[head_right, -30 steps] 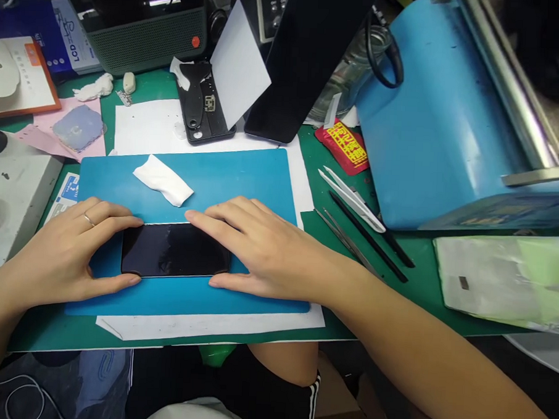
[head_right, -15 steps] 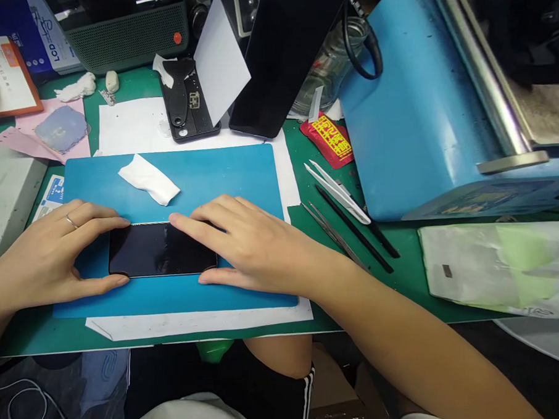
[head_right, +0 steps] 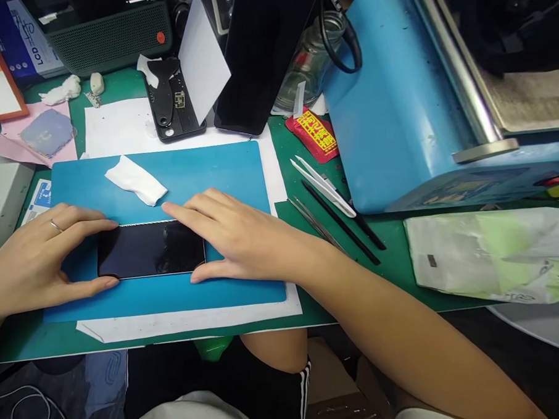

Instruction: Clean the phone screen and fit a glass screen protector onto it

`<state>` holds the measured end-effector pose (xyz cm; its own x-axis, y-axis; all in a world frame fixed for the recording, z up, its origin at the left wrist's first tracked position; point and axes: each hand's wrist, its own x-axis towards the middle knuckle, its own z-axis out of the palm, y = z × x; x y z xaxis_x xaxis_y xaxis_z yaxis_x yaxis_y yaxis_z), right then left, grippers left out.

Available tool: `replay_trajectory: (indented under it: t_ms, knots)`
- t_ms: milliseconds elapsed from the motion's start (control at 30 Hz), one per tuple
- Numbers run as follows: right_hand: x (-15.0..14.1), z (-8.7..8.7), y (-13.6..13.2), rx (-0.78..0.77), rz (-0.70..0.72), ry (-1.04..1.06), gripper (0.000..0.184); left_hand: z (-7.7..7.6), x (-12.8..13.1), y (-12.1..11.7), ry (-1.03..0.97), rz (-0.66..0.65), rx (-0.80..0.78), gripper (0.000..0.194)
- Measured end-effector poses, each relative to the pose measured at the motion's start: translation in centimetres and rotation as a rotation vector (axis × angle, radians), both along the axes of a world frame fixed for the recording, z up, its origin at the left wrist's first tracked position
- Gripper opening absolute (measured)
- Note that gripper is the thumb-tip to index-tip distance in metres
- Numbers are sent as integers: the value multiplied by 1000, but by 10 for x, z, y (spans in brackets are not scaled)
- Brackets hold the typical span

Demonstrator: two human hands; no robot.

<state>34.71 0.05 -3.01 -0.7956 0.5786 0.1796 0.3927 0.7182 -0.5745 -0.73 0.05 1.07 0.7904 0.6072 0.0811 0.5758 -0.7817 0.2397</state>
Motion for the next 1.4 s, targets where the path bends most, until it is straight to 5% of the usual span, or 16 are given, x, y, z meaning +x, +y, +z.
replay_trajectory:
  t_ms: [1400]
  knots:
    - [-3, 5, -3, 115, 22, -10, 75, 3, -6, -2, 56, 56, -105, 55]
